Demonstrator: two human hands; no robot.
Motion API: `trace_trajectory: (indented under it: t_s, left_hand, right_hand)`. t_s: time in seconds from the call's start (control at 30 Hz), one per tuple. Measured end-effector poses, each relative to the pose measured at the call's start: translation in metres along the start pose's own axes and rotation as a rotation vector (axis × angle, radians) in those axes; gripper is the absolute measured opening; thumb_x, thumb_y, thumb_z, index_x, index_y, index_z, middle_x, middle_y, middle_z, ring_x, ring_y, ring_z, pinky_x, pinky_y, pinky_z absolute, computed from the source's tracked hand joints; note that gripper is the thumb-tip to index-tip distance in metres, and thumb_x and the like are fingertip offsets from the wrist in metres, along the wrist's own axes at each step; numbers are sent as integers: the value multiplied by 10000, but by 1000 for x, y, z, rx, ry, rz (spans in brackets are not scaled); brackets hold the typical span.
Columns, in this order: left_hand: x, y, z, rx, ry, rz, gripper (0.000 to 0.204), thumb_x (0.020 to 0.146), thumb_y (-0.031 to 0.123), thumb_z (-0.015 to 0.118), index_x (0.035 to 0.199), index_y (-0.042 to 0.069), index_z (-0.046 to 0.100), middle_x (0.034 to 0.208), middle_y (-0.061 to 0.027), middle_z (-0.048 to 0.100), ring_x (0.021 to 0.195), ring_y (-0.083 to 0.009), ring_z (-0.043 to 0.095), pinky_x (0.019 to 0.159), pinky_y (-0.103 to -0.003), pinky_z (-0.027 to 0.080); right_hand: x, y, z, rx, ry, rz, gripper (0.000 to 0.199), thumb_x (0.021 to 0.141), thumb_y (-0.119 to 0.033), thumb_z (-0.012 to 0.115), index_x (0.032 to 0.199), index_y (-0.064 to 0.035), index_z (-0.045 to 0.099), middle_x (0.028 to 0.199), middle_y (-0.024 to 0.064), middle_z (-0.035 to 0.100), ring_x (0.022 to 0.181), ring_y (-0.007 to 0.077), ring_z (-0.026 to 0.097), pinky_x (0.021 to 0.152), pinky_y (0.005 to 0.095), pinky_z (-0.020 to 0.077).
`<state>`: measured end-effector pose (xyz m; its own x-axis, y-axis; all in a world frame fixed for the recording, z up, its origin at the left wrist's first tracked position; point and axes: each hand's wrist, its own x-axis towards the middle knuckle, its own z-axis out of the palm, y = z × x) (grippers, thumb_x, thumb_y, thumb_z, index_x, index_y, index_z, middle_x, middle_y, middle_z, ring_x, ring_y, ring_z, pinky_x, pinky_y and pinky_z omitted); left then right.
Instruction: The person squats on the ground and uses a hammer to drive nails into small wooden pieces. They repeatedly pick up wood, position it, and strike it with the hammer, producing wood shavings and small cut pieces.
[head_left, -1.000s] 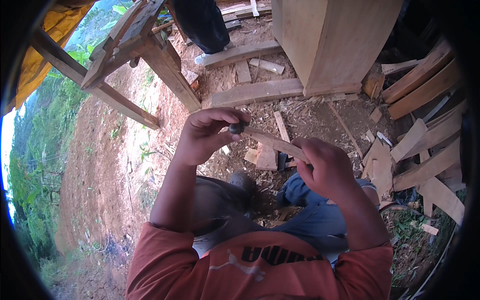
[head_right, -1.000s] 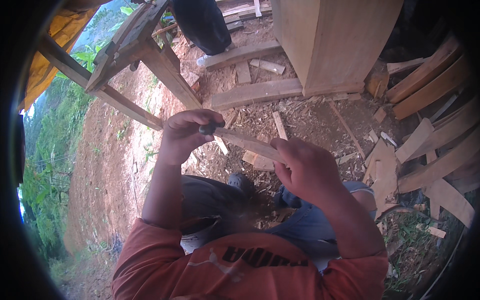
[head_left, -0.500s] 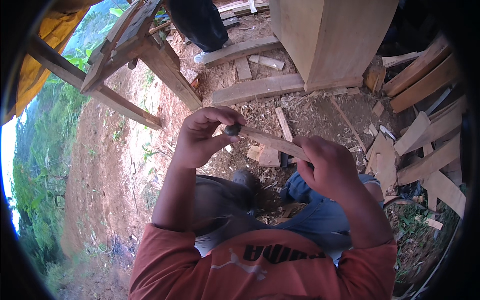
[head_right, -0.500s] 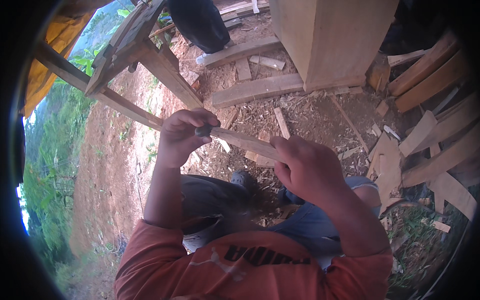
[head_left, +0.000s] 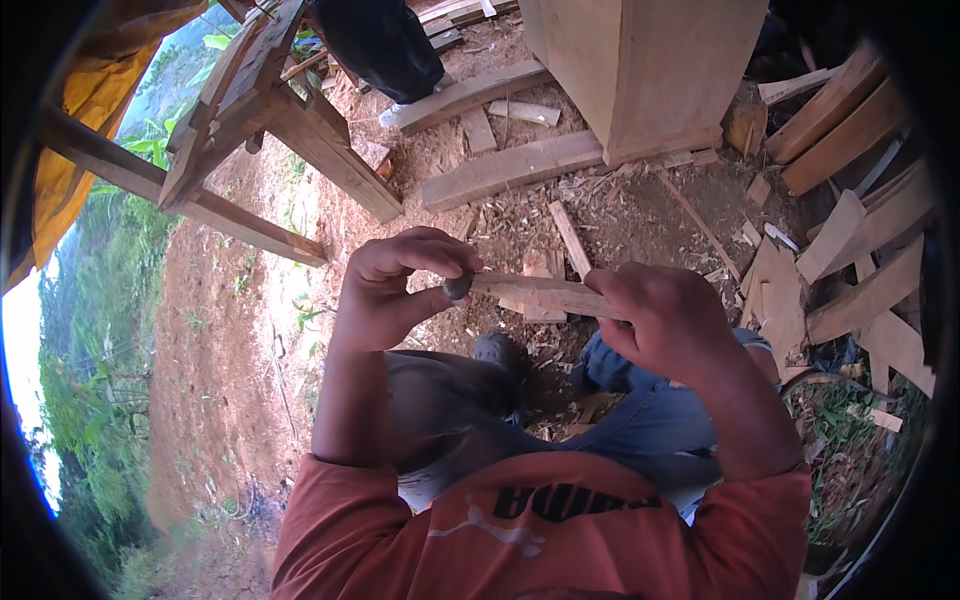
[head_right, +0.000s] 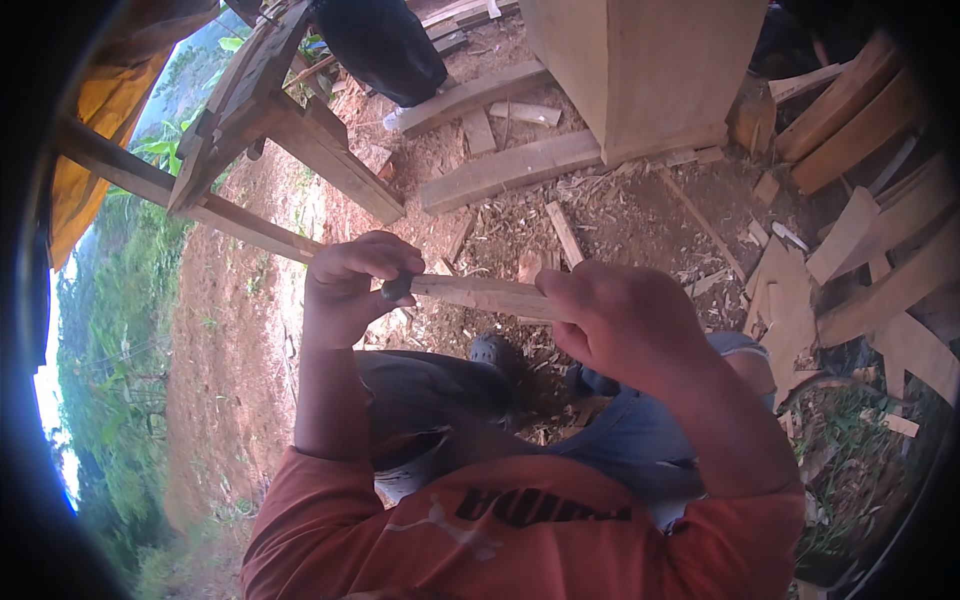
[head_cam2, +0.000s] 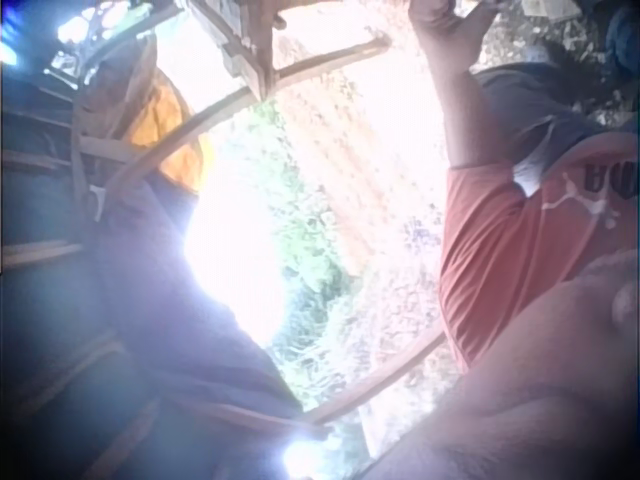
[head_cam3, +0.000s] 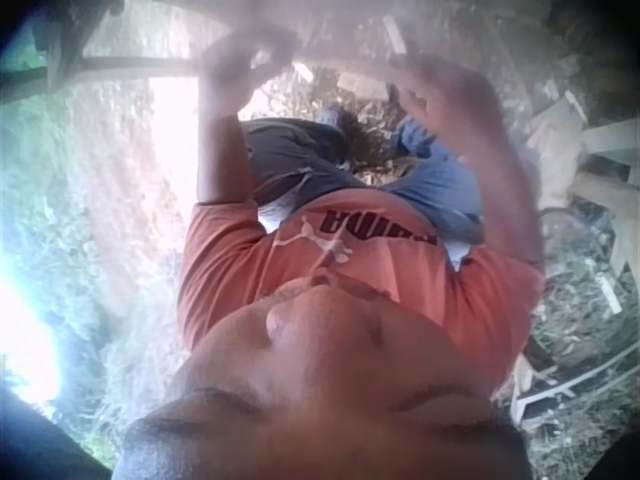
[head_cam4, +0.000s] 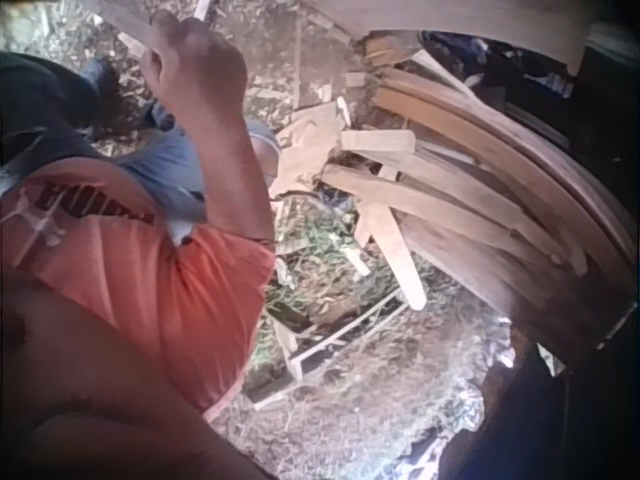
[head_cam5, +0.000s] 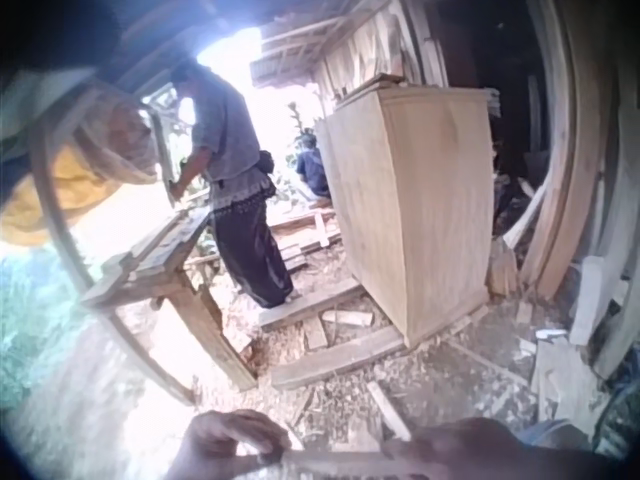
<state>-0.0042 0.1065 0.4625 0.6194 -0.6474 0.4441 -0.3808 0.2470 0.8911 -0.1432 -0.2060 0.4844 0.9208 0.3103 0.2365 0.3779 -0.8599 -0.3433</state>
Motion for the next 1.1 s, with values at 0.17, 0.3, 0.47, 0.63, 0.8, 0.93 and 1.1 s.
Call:
trace_trajectory:
  t_s: [0.17, 0.3, 0.47, 0.63, 0.8, 0.93, 1.1]
  left_hand:
    - [1, 1, 0, 31, -19, 17, 286, 843, -65, 855, 1092, 41, 761, 1113, -173, 788, 1075, -271, 746, 896, -383, 609]
    - [0, 5, 5, 25, 70, -76, 340, 774, -86, 891, 1054, 29, 736, 1072, -173, 781, 1000, -276, 748, 872, -408, 622]
    - [3, 3, 27, -172, 246, -357, 292, 867, -59, 839, 1138, -50, 732, 1109, -173, 782, 979, -224, 751, 847, -362, 626]
    - [5, -12, 33, -56, 240, -555, 390, 994, 44, 758, 1367, -52, 692, 1128, -129, 791, 939, -163, 754, 834, -311, 630]
    - [5, -13, 33, -157, 261, -638, 370, 1060, 164, 697, 1365, -45, 694, 1113, -117, 790, 945, -167, 775, 848, -304, 649]
    - [5, -12, 31, -121, 240, -640, 390, 1040, 186, 733, 1356, -40, 704, 1095, -107, 793, 906, -145, 765, 803, -290, 641]
    - [2, -17, 28, -132, 223, -634, 373, 1021, 202, 762, 1323, -17, 736, 1072, -84, 796, 869, -119, 749, 757, -267, 625]
  right_hand:
    - [-1, 2, 4, 34, 3, 0, 400, 876, -247, 795, 1230, -147, 637, 875, 83, 678, 771, 314, 727, 666, 466, 587]
    - [1, 4, 8, 138, -58, 54, 389, 887, -290, 804, 1200, -120, 646, 875, 109, 721, 816, 352, 744, 691, 494, 586]
    - [11, 8, 6, 399, -260, 255, 476, 915, -375, 821, 1234, -67, 647, 965, 182, 777, 928, 390, 771, 768, 480, 588]
    - [11, 15, 8, 529, -286, 378, 561, 914, -339, 851, 1329, -27, 640, 1001, 222, 779, 958, 314, 794, 827, 416, 582]
    - [18, 7, -1, 718, -491, 664, 532, 925, -251, 850, 1362, -15, 658, 910, 104, 758, 770, 136, 696, 680, 328, 560]
    - [16, 10, 3, 752, -488, 655, 518, 945, -244, 834, 1381, -26, 659, 862, 38, 723, 630, 77, 582, 571, 273, 500]
    - [18, 8, 3, 720, -540, 659, 524, 954, -263, 829, 1390, -36, 649, 846, 32, 715, 603, 85, 579, 565, 278, 498]
